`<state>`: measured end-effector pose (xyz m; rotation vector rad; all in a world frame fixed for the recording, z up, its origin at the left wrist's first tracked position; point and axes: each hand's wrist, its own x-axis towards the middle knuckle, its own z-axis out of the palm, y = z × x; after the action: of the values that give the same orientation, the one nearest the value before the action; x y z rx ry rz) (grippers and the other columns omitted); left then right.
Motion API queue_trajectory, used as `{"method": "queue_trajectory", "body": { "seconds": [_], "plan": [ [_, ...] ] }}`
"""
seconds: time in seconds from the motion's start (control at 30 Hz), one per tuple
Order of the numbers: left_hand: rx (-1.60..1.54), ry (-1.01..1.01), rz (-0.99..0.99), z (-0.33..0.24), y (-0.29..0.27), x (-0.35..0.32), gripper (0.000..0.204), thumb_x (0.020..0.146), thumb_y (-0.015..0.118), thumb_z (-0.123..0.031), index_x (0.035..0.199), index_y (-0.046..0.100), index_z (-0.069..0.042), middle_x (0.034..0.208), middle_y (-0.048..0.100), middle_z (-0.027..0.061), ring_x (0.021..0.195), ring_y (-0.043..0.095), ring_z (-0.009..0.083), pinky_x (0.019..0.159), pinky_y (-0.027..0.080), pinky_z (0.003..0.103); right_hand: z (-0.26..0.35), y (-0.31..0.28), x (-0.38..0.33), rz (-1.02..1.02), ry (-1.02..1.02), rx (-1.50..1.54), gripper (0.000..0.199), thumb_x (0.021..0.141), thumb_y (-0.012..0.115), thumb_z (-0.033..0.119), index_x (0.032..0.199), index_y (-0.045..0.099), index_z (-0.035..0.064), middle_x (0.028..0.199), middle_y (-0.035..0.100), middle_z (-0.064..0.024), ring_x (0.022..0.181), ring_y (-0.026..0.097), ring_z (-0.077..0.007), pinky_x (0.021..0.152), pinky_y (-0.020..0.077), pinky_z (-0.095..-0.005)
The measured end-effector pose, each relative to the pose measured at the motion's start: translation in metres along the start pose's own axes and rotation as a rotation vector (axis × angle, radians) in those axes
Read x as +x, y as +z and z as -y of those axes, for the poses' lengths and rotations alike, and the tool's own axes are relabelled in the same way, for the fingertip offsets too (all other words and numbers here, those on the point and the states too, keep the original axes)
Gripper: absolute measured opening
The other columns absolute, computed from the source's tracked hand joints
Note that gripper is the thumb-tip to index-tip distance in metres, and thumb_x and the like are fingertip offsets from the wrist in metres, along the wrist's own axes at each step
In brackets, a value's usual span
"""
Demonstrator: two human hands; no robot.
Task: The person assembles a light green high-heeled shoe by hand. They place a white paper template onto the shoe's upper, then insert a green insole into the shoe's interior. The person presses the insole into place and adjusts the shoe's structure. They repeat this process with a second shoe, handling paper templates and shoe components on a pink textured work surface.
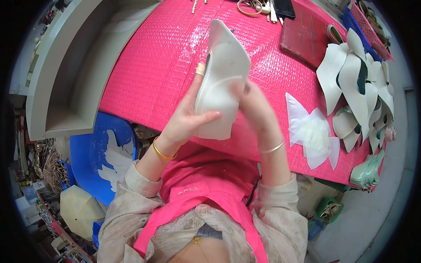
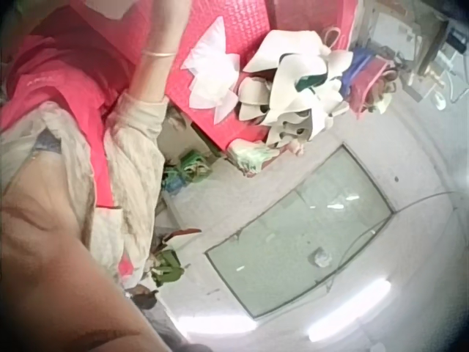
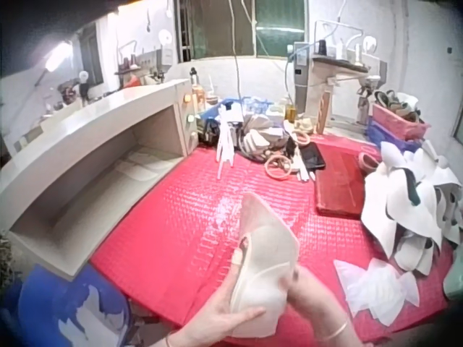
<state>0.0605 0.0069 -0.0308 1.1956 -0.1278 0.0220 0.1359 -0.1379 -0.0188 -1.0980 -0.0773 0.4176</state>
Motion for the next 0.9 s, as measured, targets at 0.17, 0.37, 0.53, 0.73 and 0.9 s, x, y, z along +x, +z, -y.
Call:
{"method": "queue_trajectory", "body": {
  "seconds": [0.17,0.37,0.53,0.73,0.9],
  "plan": [
    [0.278,-0.365,0.103,0.002,-0.011,-0.020,0.044,0.081,0.060,-0.004,0.121,0.043,0.004,0.108,0.057,0.0086,0.096,0.054,0.0120,0.085,0.044,0.027,-0.004,0.006,0.002,-0.258,-0.404,-0.504,0.022,0.076,0.070,0.015,0.088,0.065,-0.0025,0.077,0.064,-0.0034,0.067,0.058,-0.0075,0.057,0.0454,-0.0211],
    [0.072,-0.287,0.133,-0.001,-0.011,-0.020,0.027,0.085,0.058,-0.011,0.105,0.055,0.007,0.097,0.062,0.0080,0.087,0.057,0.0108,0.076,0.047,0.025,0.006,0.006,0.020,-0.449,-0.661,-0.620,0.045,0.079,0.066,0.035,0.049,0.054,0.0046,0.045,0.042,0.0069,0.041,0.035,-0.0013,0.036,0.0225,-0.0211],
    [-0.007,-0.117,-0.186,-0.008,0.001,-0.001,0.022,0.085,0.058,-0.014,0.096,0.060,0.005,0.083,0.063,0.0033,0.072,0.057,0.0072,0.065,0.046,0.022,0.014,0.014,0.014,-0.283,-0.507,-0.484,0.052,0.085,0.054,0.045,0.052,0.053,0.0043,0.046,0.043,0.0061,0.041,0.036,-0.0026,0.037,0.0238,-0.0207],
    [-0.037,-0.152,-0.373,0.013,0.002,0.000,0.028,0.087,0.057,-0.021,0.097,0.060,0.004,0.082,0.063,0.0061,0.069,0.058,0.0090,0.059,0.047,0.023,0.011,0.010,0.013,-0.007,-0.345,-0.426,0.043,0.085,0.055,0.040,0.075,0.059,-0.0015,0.066,0.056,-0.0012,0.062,0.052,-0.0077,0.056,0.0413,-0.0226],
    [-0.318,-0.123,-0.514,-0.009,-0.002,0.029,0.038,0.090,0.049,-0.033,0.096,0.059,0.003,0.079,0.062,0.0086,0.064,0.060,0.0126,0.055,0.048,0.026,-0.003,0.016,-0.029,0.250,-0.408,-0.845,0.028,0.074,0.067,0.023,0.091,0.060,0.0011,0.081,0.061,-0.0061,0.078,0.056,-0.0134,0.083,0.0402,-0.0314]
  ]
}}
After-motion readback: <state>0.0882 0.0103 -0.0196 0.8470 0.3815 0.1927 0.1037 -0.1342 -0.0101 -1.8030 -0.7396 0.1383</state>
